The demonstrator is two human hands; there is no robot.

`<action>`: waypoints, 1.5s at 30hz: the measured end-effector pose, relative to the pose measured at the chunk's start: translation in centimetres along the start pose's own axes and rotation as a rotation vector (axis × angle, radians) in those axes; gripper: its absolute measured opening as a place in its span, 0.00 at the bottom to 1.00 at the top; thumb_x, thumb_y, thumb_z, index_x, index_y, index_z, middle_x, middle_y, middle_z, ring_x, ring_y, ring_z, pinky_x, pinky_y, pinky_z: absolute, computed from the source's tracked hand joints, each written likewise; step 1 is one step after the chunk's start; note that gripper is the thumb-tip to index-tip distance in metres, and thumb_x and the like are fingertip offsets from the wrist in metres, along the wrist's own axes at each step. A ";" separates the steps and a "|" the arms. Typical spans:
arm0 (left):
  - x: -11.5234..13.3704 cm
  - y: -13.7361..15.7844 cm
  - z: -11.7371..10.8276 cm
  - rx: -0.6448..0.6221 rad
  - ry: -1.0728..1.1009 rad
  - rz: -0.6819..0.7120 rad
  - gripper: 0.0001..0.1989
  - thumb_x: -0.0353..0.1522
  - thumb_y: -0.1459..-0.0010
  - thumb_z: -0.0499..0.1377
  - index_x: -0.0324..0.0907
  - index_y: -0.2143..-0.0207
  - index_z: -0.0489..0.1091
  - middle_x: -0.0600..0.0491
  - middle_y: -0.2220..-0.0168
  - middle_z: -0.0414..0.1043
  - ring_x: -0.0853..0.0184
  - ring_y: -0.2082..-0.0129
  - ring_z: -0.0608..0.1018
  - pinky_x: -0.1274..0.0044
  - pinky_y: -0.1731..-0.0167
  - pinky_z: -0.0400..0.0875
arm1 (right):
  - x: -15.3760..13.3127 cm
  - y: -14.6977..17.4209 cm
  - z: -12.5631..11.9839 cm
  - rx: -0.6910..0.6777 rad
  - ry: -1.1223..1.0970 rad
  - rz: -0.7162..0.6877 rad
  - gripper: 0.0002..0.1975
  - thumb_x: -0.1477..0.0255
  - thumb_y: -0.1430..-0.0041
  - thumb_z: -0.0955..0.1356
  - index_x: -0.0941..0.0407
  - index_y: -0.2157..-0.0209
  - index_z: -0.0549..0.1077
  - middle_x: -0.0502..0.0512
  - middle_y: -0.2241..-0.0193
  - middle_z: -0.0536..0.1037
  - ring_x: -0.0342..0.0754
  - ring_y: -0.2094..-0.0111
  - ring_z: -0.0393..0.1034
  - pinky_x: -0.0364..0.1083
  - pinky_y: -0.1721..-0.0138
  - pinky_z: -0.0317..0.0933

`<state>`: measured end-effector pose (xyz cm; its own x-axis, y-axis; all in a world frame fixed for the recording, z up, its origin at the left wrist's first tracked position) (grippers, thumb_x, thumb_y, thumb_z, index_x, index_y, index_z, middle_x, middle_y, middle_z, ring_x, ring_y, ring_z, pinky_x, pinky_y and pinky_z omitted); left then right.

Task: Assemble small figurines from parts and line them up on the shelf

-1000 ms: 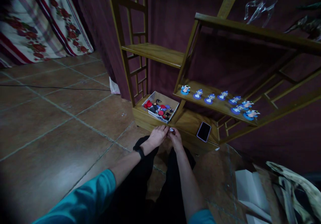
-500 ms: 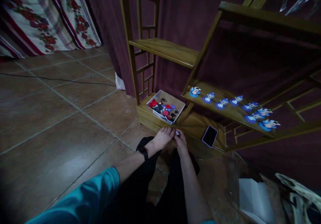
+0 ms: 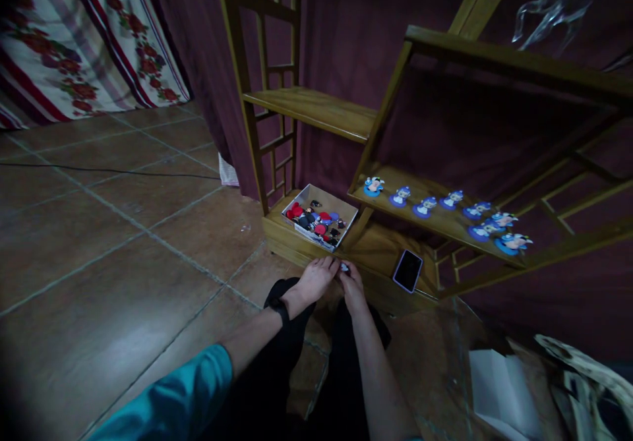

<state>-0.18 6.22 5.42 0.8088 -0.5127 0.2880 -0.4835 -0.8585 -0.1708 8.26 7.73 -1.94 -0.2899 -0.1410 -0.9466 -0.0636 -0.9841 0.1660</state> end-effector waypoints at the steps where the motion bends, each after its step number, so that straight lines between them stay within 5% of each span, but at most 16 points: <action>1: -0.5 0.0 0.1 -0.016 0.033 -0.023 0.18 0.26 0.45 0.50 0.39 0.51 0.60 0.44 0.58 0.64 0.61 0.59 0.70 0.71 0.60 0.62 | 0.0 0.1 0.2 -0.009 -0.015 0.012 0.15 0.69 0.61 0.71 0.51 0.66 0.71 0.48 0.66 0.75 0.46 0.64 0.68 0.45 0.61 0.62; 18: -3.8 -0.7 0.9 0.060 0.537 -0.204 0.16 0.30 0.51 0.57 0.43 0.57 0.66 0.50 0.63 0.71 0.64 0.62 0.73 0.76 0.61 0.63 | 0.4 0.0 -0.4 -0.006 -0.107 0.064 0.17 0.65 0.64 0.73 0.56 0.68 0.74 0.55 0.67 0.78 0.51 0.64 0.72 0.50 0.61 0.65; 45: -4.5 -0.8 1.3 0.083 0.632 -0.247 0.08 0.31 0.55 0.59 0.42 0.70 0.65 0.57 0.75 0.69 0.70 0.74 0.72 0.80 0.72 0.61 | 0.2 0.2 -0.3 0.024 -0.055 0.120 0.16 0.65 0.64 0.72 0.56 0.69 0.74 0.55 0.66 0.77 0.53 0.61 0.71 0.53 0.59 0.64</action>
<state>-2.98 9.19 3.04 0.5287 -0.2245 0.8186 -0.2628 -0.9603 -0.0936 8.44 7.47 -2.18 -0.3490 -0.2502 -0.9031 -0.0482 -0.9576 0.2839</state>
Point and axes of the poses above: each hand's wrist, its own y-axis away from the middle knuckle, its own z-axis out of the palm, x = y × z, the point moved 10 cm from there along -y, towards the middle knuckle
